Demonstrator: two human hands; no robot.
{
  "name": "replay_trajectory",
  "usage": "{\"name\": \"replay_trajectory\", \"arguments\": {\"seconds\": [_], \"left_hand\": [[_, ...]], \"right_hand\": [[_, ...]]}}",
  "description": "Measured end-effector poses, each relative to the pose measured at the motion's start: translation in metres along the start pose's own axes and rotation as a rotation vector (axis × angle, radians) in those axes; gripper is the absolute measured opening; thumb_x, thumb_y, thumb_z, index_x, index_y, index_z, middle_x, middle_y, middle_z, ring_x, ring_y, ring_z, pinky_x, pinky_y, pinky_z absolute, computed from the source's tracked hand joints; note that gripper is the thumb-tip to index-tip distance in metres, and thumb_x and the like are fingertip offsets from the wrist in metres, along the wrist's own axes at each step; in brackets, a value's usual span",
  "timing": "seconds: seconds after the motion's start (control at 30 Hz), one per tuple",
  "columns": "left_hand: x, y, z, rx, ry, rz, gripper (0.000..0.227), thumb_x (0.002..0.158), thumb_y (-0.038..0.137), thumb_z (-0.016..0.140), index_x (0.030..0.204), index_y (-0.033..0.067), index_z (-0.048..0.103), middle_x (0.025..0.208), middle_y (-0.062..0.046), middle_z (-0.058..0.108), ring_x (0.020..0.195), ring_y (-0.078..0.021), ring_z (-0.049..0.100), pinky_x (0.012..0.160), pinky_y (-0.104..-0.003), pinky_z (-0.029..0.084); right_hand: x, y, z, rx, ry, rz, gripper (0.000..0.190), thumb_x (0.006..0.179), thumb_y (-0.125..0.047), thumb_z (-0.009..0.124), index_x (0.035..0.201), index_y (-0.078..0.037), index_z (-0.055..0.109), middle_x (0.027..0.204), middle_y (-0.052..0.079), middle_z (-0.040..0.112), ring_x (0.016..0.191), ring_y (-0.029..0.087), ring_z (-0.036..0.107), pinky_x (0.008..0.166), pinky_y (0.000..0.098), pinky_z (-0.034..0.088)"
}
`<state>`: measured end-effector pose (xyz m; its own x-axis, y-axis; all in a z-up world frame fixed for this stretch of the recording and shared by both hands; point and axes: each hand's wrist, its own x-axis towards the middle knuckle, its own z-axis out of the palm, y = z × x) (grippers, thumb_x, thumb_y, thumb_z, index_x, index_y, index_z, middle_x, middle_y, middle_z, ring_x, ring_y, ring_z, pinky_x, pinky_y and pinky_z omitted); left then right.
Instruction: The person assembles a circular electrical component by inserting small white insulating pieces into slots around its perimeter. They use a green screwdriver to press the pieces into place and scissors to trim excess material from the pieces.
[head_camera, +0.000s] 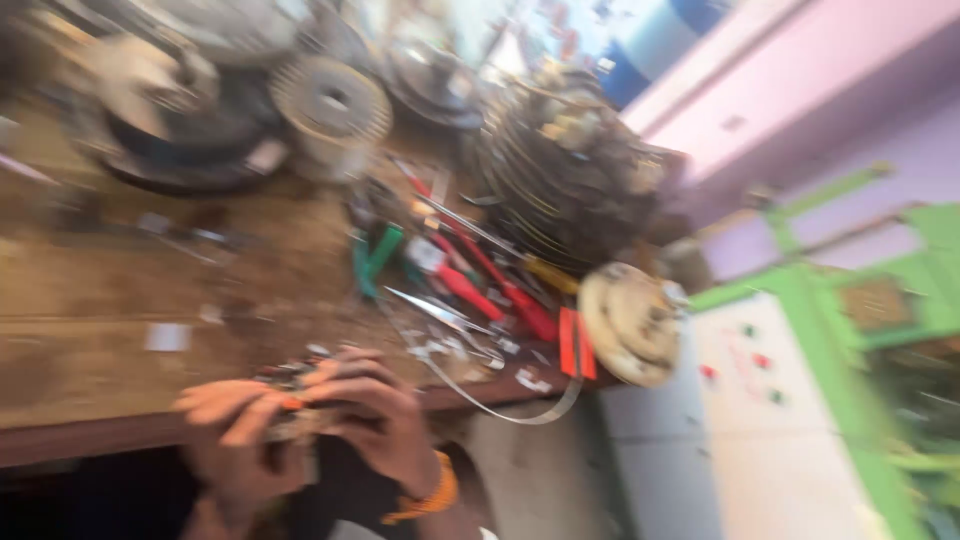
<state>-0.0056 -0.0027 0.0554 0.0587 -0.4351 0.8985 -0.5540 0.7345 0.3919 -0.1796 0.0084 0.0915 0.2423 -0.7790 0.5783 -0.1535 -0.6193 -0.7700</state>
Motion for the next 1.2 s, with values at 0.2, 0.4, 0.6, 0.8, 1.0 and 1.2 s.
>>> {"name": "replay_trajectory", "arguments": {"seconds": [0.2, 0.4, 0.6, 0.8, 1.0, 1.2], "left_hand": [[-0.004, 0.003, 0.008, 0.021, 0.05, -0.055, 0.037, 0.093, 0.034, 0.066, 0.116, 0.006, 0.057, 0.106, -0.014, 0.056, 0.099, -0.033, 0.06, 0.087, -0.046, 0.051], [-0.006, 0.002, 0.009, 0.08, -0.014, -0.096, 0.037, 0.094, 0.03, 0.068, 0.119, 0.0043, 0.058, 0.108, -0.014, 0.061, 0.1, -0.0311, 0.058, 0.09, -0.045, 0.045], [0.015, 0.008, 0.009, 0.089, -0.064, -0.137, 0.041, 0.093, 0.03, 0.067, 0.123, 0.0042, 0.058, 0.108, -0.013, 0.06, 0.101, -0.0297, 0.057, 0.091, -0.045, 0.041], [0.011, 0.004, 0.01, 0.045, -0.074, -0.125, 0.037, 0.095, 0.033, 0.066, 0.119, 0.0063, 0.058, 0.108, -0.009, 0.06, 0.102, -0.0255, 0.056, 0.092, -0.043, 0.04], [0.013, 0.005, 0.009, 0.0, -0.086, -0.112, 0.035, 0.097, 0.036, 0.065, 0.116, 0.0071, 0.06, 0.108, -0.009, 0.058, 0.102, -0.0258, 0.055, 0.092, -0.042, 0.044], [0.012, 0.006, 0.009, -0.01, -0.085, -0.108, 0.035, 0.099, 0.037, 0.063, 0.115, 0.0067, 0.059, 0.109, -0.009, 0.056, 0.103, -0.026, 0.054, 0.091, -0.041, 0.046]], "right_hand": [[0.008, -0.01, 0.005, -0.03, 0.06, -0.031, 0.033, 0.091, -0.009, 0.077, 0.123, -0.004, 0.066, 0.123, 0.011, 0.07, 0.124, 0.032, 0.065, 0.119, 0.0467, 0.051], [0.01, -0.013, 0.013, -0.142, 0.136, -0.013, 0.03, 0.094, -0.001, 0.07, 0.123, -0.003, 0.061, 0.12, 0.014, 0.066, 0.119, 0.034, 0.064, 0.11, 0.0462, 0.053], [0.017, -0.021, 0.015, -0.118, 0.15, 0.143, 0.033, 0.092, 0.003, 0.065, 0.124, -0.002, 0.059, 0.122, 0.015, 0.062, 0.119, 0.034, 0.065, 0.102, 0.0421, 0.054], [0.013, -0.017, 0.019, -0.109, 0.177, 0.139, 0.032, 0.093, 0.004, 0.066, 0.123, -0.002, 0.059, 0.122, 0.016, 0.06, 0.118, 0.034, 0.064, 0.103, 0.042, 0.053], [0.007, -0.017, 0.021, -0.085, 0.202, 0.14, 0.03, 0.094, 0.004, 0.066, 0.122, -0.002, 0.059, 0.121, 0.015, 0.061, 0.122, 0.033, 0.065, 0.106, 0.0433, 0.055], [0.006, -0.019, 0.021, -0.098, 0.189, 0.147, 0.028, 0.095, 0.001, 0.068, 0.122, -0.002, 0.06, 0.122, 0.013, 0.061, 0.125, 0.033, 0.062, 0.112, 0.0454, 0.051]]}}
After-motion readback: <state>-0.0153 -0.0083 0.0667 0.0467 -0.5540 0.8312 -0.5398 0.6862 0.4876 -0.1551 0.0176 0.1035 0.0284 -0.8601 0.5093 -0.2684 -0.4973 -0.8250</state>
